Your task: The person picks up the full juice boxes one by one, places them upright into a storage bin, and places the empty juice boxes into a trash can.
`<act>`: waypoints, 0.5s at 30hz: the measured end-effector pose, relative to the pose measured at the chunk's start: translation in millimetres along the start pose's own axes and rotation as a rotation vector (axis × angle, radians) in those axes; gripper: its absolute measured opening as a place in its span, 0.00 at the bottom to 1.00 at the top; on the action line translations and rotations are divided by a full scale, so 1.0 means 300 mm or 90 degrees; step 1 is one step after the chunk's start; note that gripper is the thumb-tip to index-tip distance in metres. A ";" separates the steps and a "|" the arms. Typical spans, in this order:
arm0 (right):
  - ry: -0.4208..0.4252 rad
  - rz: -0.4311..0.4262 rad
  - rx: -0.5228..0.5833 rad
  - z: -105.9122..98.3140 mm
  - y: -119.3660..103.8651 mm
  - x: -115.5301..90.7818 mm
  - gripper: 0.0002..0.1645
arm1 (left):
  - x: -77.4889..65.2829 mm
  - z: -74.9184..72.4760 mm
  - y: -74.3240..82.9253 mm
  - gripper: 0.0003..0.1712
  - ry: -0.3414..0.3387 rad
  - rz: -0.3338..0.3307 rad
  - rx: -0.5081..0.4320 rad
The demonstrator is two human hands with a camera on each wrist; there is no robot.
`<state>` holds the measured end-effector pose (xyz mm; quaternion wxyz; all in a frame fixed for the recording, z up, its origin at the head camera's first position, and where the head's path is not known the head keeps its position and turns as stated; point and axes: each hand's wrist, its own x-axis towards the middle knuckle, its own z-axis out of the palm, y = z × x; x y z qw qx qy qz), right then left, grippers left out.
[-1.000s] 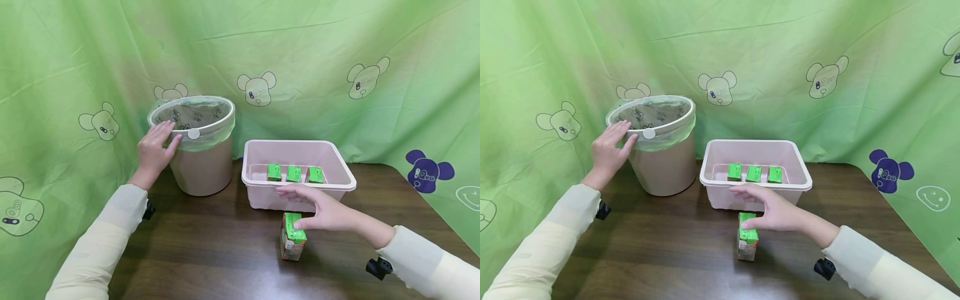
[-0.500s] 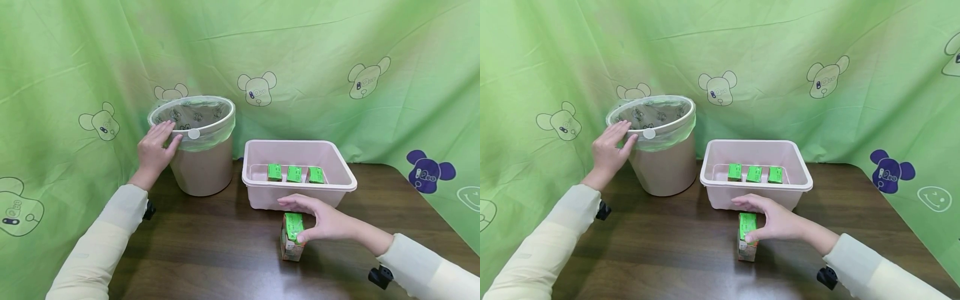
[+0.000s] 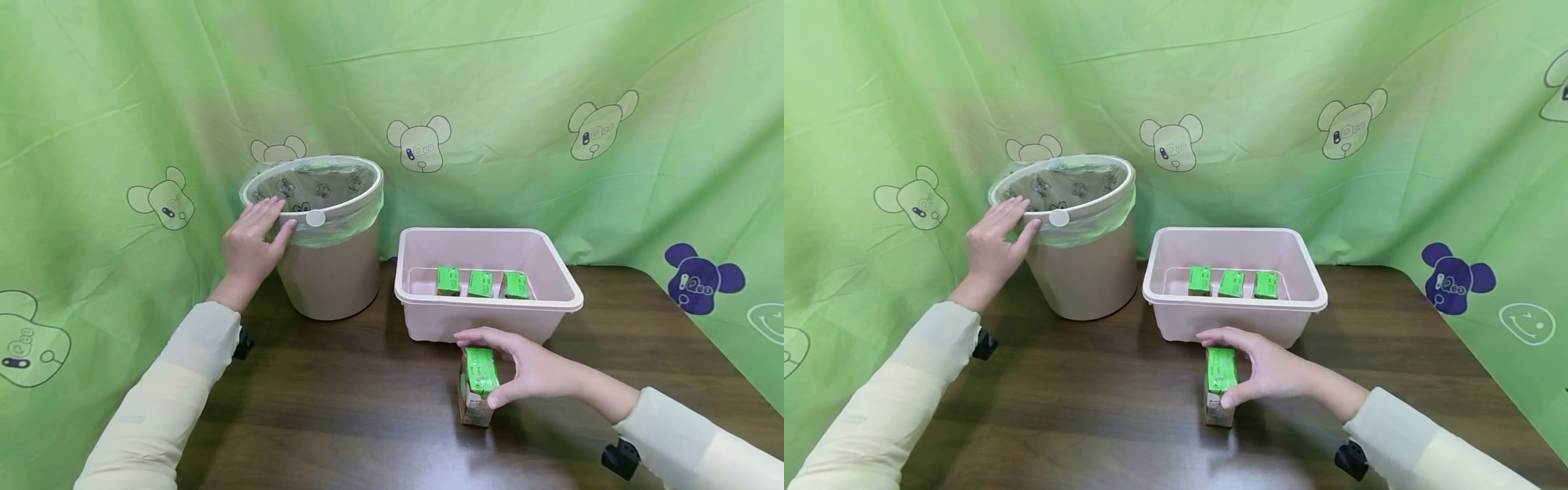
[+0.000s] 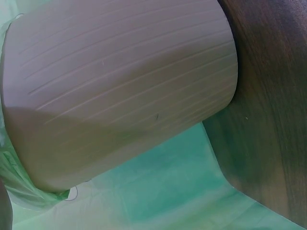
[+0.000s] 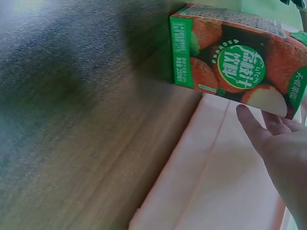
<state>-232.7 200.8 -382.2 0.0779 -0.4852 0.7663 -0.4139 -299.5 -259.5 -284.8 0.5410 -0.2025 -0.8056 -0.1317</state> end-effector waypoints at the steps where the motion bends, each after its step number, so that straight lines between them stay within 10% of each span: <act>1: 0.002 0.000 -0.006 0.001 0.002 -0.002 0.52 | 0.000 -0.001 0.001 0.23 0.000 -0.001 0.000; 15: -0.010 0.003 0.032 0.030 0.031 -0.023 0.53 | -0.002 0.001 0.000 0.23 0.004 -0.006 -0.009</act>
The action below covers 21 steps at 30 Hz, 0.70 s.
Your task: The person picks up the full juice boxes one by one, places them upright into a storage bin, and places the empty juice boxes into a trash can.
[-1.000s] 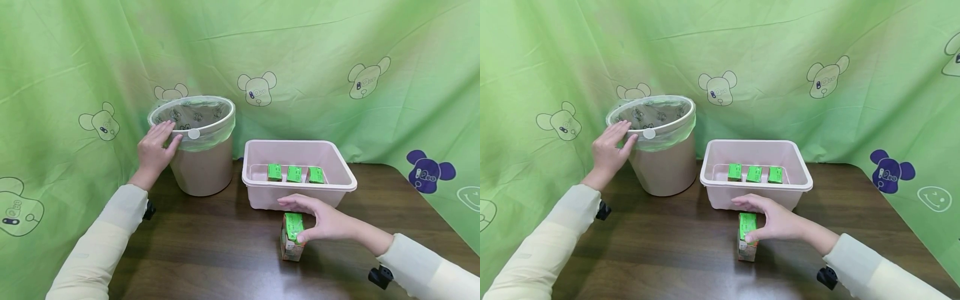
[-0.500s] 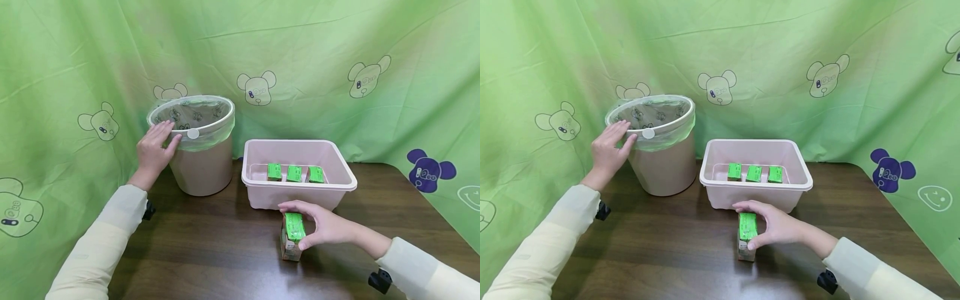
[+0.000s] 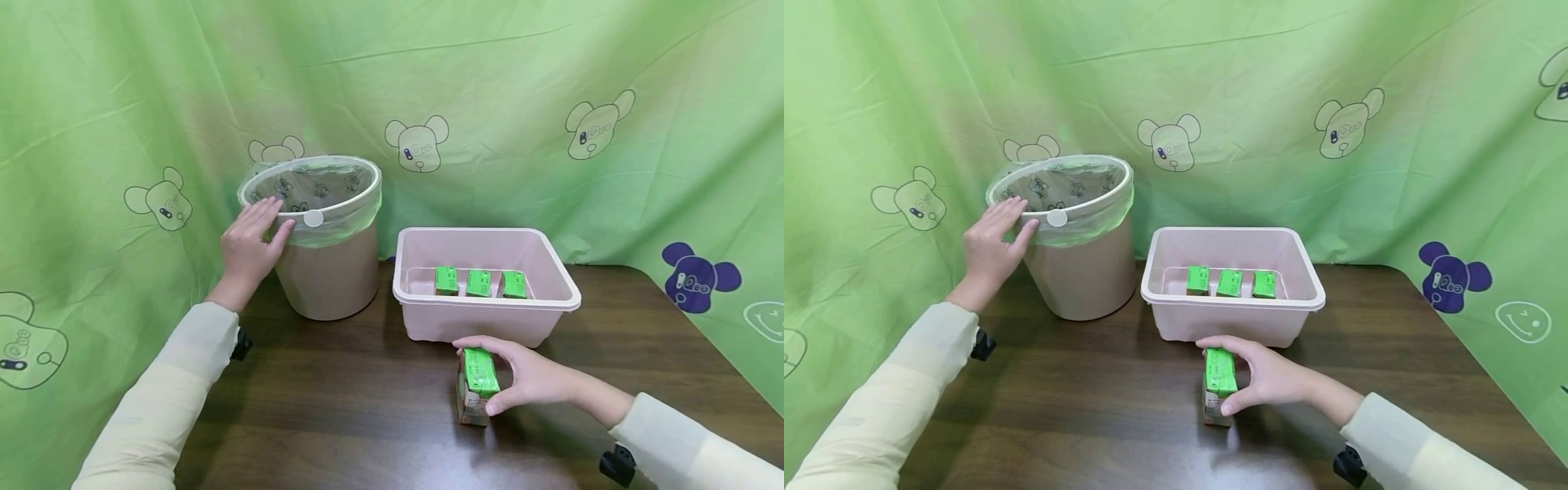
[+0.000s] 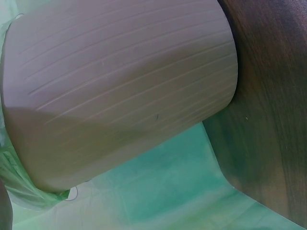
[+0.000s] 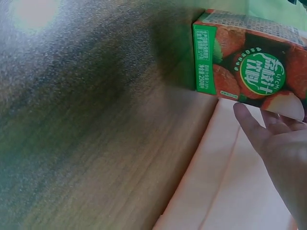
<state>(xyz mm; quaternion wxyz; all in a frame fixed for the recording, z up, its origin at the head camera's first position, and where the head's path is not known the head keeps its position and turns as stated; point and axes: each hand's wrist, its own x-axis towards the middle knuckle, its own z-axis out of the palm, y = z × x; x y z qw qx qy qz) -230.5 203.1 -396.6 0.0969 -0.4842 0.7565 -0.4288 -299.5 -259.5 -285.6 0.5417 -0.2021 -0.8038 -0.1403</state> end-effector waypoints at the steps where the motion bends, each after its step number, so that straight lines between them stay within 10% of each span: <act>1: 0.001 -0.003 -0.001 0.001 0.001 0.000 0.53 | 0.000 -0.001 0.000 0.23 0.000 0.001 0.000; 21: 0.022 0.013 0.014 0.025 0.005 -0.005 0.51 | 0.002 -0.007 0.004 0.23 -0.002 0.002 0.004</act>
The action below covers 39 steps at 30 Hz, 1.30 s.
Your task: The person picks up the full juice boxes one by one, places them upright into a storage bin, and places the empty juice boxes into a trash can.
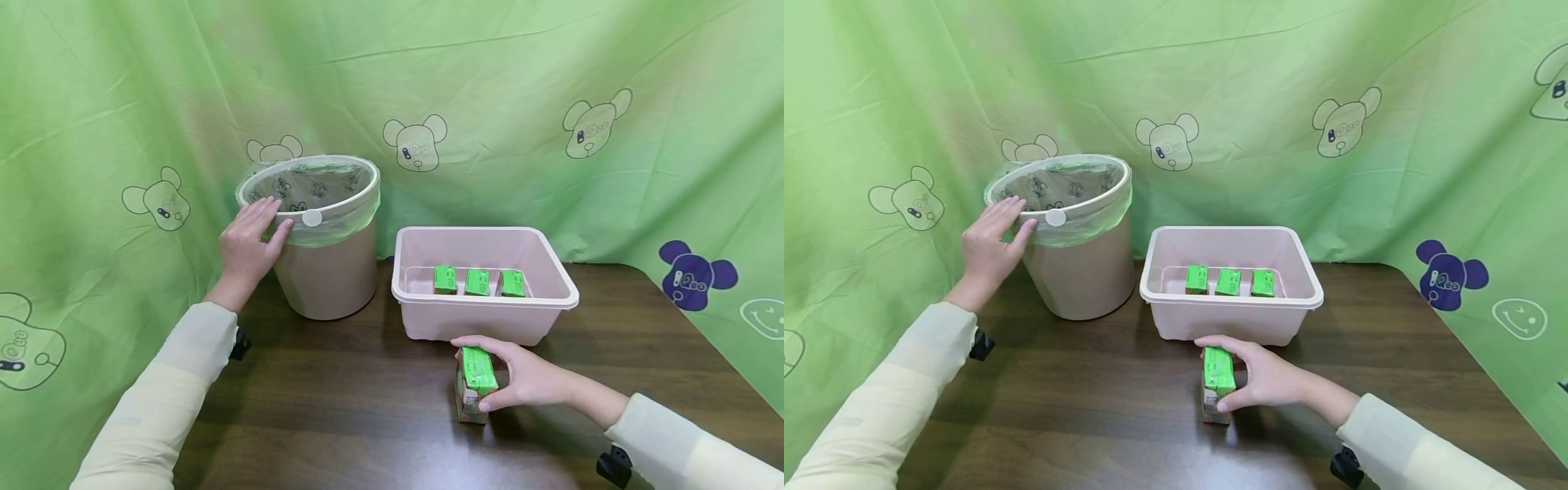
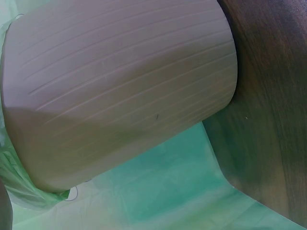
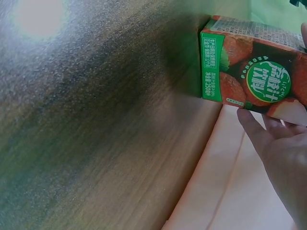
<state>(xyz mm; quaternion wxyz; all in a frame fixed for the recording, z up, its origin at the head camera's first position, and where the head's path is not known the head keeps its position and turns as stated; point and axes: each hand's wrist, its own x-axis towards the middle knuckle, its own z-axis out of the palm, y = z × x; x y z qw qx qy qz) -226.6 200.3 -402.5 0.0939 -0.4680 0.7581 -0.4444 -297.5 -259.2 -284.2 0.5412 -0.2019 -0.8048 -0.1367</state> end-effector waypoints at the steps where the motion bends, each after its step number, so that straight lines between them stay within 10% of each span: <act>1: -0.001 0.001 0.002 0.000 0.000 0.000 0.51 | 0.000 0.000 -0.001 0.23 0.000 -0.001 0.000; 39: 0.009 -0.016 -0.014 -0.035 -0.112 0.072 0.51 | 0.003 -0.004 0.005 0.23 -0.010 -0.003 0.000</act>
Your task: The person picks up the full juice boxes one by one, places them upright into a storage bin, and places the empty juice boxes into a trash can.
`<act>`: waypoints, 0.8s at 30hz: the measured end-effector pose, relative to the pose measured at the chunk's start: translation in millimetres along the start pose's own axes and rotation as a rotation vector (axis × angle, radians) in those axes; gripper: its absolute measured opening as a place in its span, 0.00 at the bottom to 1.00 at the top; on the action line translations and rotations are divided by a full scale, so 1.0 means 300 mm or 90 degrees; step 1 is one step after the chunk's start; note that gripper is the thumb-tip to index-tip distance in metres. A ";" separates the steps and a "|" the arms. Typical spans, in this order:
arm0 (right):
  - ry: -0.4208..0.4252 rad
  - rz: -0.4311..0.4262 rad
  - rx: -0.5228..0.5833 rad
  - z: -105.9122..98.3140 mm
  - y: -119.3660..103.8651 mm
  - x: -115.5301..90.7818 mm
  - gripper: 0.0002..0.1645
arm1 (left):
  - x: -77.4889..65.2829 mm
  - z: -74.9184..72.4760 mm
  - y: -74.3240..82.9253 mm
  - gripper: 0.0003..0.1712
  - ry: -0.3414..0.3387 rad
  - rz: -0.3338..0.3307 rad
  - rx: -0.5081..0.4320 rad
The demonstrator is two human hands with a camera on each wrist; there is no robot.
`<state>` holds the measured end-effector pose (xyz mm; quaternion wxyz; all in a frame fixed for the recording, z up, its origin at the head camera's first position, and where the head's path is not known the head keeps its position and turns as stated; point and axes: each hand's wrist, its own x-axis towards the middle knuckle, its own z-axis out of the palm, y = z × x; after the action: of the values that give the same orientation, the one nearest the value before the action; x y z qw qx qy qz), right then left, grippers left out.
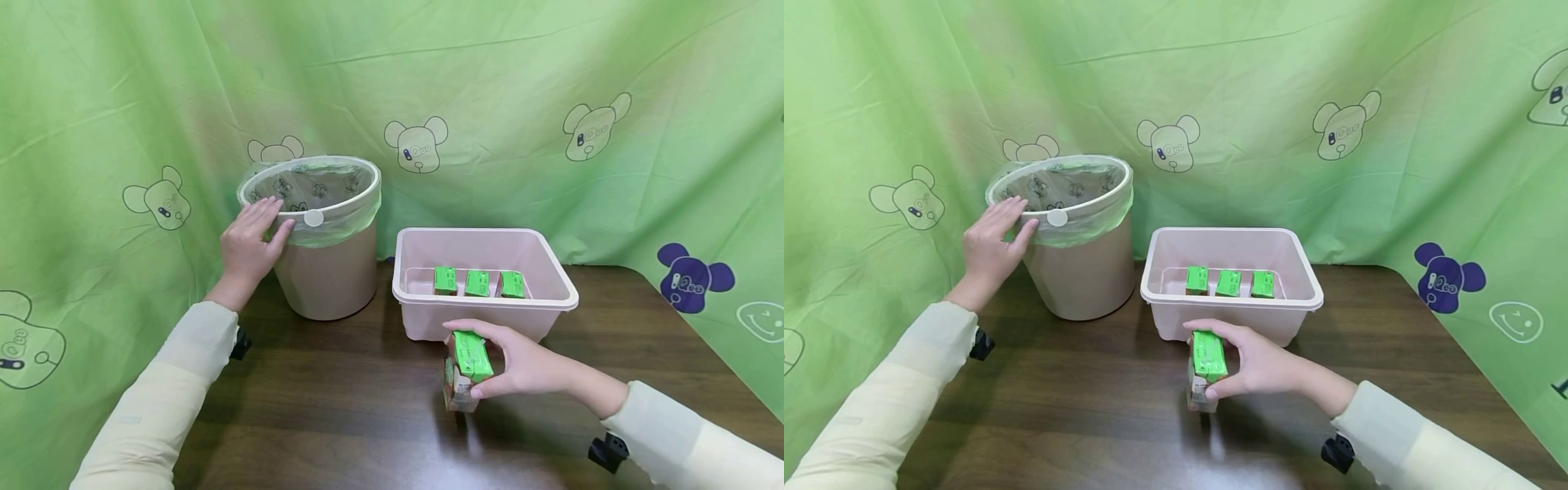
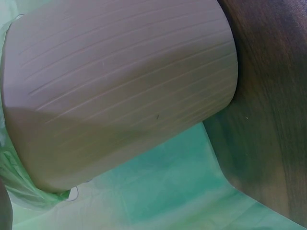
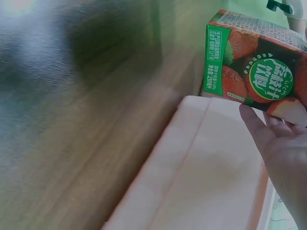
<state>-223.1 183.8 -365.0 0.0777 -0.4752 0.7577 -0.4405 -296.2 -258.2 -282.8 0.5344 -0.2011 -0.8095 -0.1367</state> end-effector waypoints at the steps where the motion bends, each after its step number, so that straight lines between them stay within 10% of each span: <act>1: 0.000 -0.006 -0.003 -0.004 -0.006 0.004 0.51 | 0.001 0.000 0.000 0.23 0.000 0.002 0.001; 11: -0.001 -0.008 0.085 -0.048 -0.071 0.066 0.52 | 0.001 0.001 -0.002 0.23 -0.001 -0.001 0.003; 24: 0.065 -0.018 -0.058 -0.115 -0.154 0.176 0.55 | -0.002 0.002 -0.003 0.23 0.008 0.001 -0.001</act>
<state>-239.9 155.3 -294.2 0.0110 -0.4659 0.7731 -0.4302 -296.9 -258.9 -283.6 0.5395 -0.2014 -0.8057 -0.1384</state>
